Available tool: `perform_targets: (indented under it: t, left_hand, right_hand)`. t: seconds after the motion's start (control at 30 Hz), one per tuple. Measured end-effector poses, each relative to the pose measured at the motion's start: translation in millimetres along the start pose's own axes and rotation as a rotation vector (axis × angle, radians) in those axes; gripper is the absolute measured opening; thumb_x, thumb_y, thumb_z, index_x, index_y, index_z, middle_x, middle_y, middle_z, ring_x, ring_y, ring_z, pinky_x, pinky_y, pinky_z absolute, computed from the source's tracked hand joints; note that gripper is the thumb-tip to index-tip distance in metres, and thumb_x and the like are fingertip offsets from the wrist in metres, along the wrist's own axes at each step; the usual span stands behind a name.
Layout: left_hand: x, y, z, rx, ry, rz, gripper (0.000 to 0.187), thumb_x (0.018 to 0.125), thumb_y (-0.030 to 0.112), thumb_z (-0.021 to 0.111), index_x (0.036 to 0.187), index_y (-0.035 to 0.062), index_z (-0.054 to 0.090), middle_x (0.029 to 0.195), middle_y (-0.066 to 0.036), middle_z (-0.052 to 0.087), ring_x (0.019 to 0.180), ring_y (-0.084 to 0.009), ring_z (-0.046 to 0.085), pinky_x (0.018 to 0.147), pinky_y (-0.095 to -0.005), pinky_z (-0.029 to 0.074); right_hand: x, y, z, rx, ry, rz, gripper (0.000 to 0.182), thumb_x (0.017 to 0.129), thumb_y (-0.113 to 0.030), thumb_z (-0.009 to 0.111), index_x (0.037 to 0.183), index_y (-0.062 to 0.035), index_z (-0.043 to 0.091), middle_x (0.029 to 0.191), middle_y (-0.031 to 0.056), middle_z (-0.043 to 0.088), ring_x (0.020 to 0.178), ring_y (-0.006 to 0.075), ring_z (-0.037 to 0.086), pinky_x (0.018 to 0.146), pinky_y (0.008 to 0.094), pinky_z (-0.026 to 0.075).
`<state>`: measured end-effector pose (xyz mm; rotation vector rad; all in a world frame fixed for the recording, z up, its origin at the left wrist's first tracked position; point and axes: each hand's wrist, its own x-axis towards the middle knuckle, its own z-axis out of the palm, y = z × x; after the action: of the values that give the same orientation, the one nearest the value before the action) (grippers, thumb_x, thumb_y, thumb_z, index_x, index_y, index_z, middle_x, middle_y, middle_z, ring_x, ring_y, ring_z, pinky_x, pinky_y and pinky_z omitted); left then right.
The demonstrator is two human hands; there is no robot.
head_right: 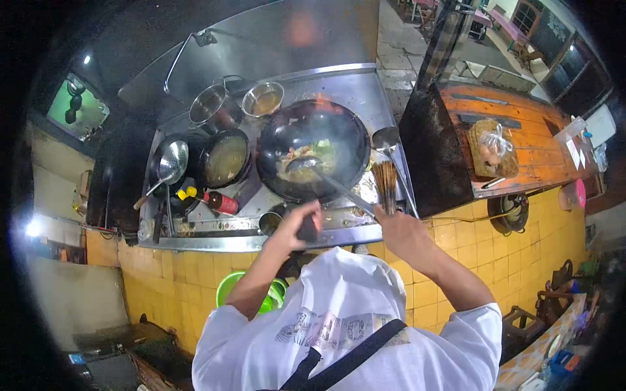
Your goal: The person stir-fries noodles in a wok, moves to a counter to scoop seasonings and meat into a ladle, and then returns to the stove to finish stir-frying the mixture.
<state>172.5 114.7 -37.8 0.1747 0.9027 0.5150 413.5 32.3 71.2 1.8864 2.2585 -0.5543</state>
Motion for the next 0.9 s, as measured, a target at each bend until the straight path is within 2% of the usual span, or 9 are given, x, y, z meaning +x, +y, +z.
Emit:
perform_targets:
  t: [0.13,0.3,0.37,0.47,0.53,0.67,0.77,0.83,0.9]
  left_hand:
    - [16.2,-37.0,-8.8,0.016,0.123,0.148,0.021,0.085,0.023,0.06,0.074,0.0079,0.051,0.061,-0.004,0.051,0.048,-0.0147,0.05,0.046,-0.0275,0.044]
    - [-34.4,-63.5,17.6,0.038,0.03,-0.14,0.027,0.084,0.027,0.059,0.068,0.0065,0.051,0.055,-0.005,0.051,0.05,-0.0171,0.052,0.051,-0.032,0.047]
    - [-17.6,-25.6,12.1,0.271,0.039,-0.004,0.033,0.087,0.034,0.053,0.067,0.0076,0.053,0.056,-0.004,0.054,0.048,-0.0162,0.052,0.052,-0.0283,0.046]
    - [35.4,-6.0,-22.4,0.067,0.038,0.196,0.026,0.087,0.023,0.054,0.066,0.0082,0.049,0.057,-0.004,0.049,0.051,-0.0143,0.05,0.05,-0.0257,0.043]
    - [28.7,-36.6,-21.8,0.087,-0.043,0.181,0.021,0.086,0.019,0.056,0.07,0.0083,0.049,0.056,-0.004,0.049,0.05,-0.0136,0.05,0.048,-0.0256,0.043]
    - [-28.8,-77.3,18.5,0.115,0.043,-0.023,0.023,0.084,0.028,0.058,0.074,0.0078,0.052,0.06,-0.005,0.054,0.049,-0.0166,0.053,0.048,-0.0292,0.046]
    - [-12.0,-27.0,1.9,0.317,0.037,-0.01,0.028,0.087,0.029,0.054,0.07,0.0074,0.052,0.057,-0.003,0.052,0.053,-0.0154,0.054,0.054,-0.0278,0.047]
    - [25.8,-8.8,-28.2,0.256,-0.007,0.203,0.029,0.087,0.028,0.055,0.066,0.0091,0.05,0.055,-0.003,0.05,0.047,-0.0134,0.05,0.048,-0.0262,0.044]
    - [29.1,-22.2,-21.3,0.107,0.096,0.193,0.026,0.086,0.027,0.056,0.069,0.0086,0.05,0.055,-0.004,0.05,0.045,-0.0146,0.049,0.044,-0.0281,0.042]
  right_hand:
    - [3.8,-3.2,18.5,-0.032,0.046,0.073,0.045,0.081,-0.004,0.042,0.127,-0.0036,0.043,0.071,0.0208,0.063,0.065,0.0345,0.065,0.057,0.0442,0.052]
    - [2.7,2.3,12.7,-0.023,0.049,0.092,0.047,0.081,-0.005,0.043,0.128,-0.0048,0.042,0.07,0.0208,0.062,0.063,0.0338,0.064,0.056,0.0459,0.051]
    - [-2.7,7.6,19.7,0.073,0.11,0.044,0.049,0.079,-0.005,0.043,0.129,-0.0072,0.041,0.066,0.0209,0.06,0.061,0.0399,0.06,0.059,0.0471,0.05]
    - [5.5,5.9,26.0,0.038,0.071,0.095,0.047,0.08,-0.005,0.042,0.127,-0.0068,0.041,0.067,0.0211,0.061,0.062,0.0388,0.061,0.059,0.047,0.05]
    - [9.8,7.7,37.2,-0.118,0.202,0.045,0.049,0.081,-0.005,0.042,0.129,-0.0075,0.04,0.07,0.0212,0.062,0.064,0.0375,0.062,0.059,0.0473,0.05]
    - [10.6,2.4,34.4,-0.003,0.131,0.155,0.05,0.08,-0.005,0.044,0.13,-0.0086,0.041,0.068,0.0197,0.061,0.061,0.0339,0.062,0.056,0.0448,0.05]
    - [-3.3,-0.7,15.7,-0.059,0.043,0.024,0.048,0.082,-0.005,0.043,0.129,-0.0001,0.04,0.072,0.019,0.064,0.064,0.032,0.065,0.054,0.0422,0.052]
    - [6.2,5.1,30.3,-0.048,0.087,0.015,0.048,0.082,-0.005,0.043,0.13,-0.0008,0.04,0.072,0.0187,0.064,0.064,0.0317,0.065,0.054,0.0421,0.052]
    - [7.4,3.0,45.2,-0.221,0.196,-0.034,0.048,0.082,-0.006,0.043,0.13,-0.0014,0.039,0.074,0.0183,0.064,0.066,0.0299,0.066,0.054,0.0416,0.052]
